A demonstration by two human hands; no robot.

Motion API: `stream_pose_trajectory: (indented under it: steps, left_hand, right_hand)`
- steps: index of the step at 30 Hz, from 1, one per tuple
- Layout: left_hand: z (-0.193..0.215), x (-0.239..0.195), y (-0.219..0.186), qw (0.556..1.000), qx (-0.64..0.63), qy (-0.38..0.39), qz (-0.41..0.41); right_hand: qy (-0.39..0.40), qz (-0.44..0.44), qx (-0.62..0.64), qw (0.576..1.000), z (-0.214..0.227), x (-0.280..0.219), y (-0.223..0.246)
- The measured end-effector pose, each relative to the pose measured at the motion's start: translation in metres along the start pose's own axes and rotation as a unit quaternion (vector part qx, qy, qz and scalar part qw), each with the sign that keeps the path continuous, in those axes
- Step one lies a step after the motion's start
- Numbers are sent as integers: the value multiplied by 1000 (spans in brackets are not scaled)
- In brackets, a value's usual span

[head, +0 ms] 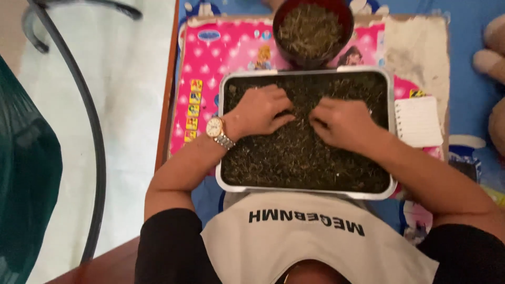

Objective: Sorting dried tea leaves by hand to remove stems and impurities, transferring the removed parts from a tray to a bowl.

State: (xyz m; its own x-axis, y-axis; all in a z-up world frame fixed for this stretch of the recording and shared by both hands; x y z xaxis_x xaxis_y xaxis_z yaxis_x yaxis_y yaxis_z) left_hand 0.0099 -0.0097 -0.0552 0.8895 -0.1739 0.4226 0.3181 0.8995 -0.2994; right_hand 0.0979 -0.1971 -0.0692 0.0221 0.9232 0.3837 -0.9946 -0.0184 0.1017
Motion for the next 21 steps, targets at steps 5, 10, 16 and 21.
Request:
stream_pose_trajectory:
  steps: [5, 10, 16, 21]
  left_hand:
    - [-7, -5, 7, 1000, 6, -8, 6]
    - [-12, -6, 11, 999, 38, -7, -20]
    - [-16, -8, 18, 999, 49, -7, 6]
    - [-20, -3, 11, 999, 34, 2, 22]
  right_hand:
    - [-29, -34, 46, 998, -2, -11, -14]
    - [-76, 10, 36, 996, 6, -7, -12]
    - [-63, 2, -20, 998, -3, -12, -17]
    - [-11, 14, -33, 999, -14, -11, -21]
Point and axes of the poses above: each hand's wrist, its own x-axis towards the middle knuckle, its own z-axis out of the back of the hand, y = z × x, the point moved 4 cm from there along x, towards the middle knuckle, and after that the axes turned 11 degrees about z, right-handed, at the moved point
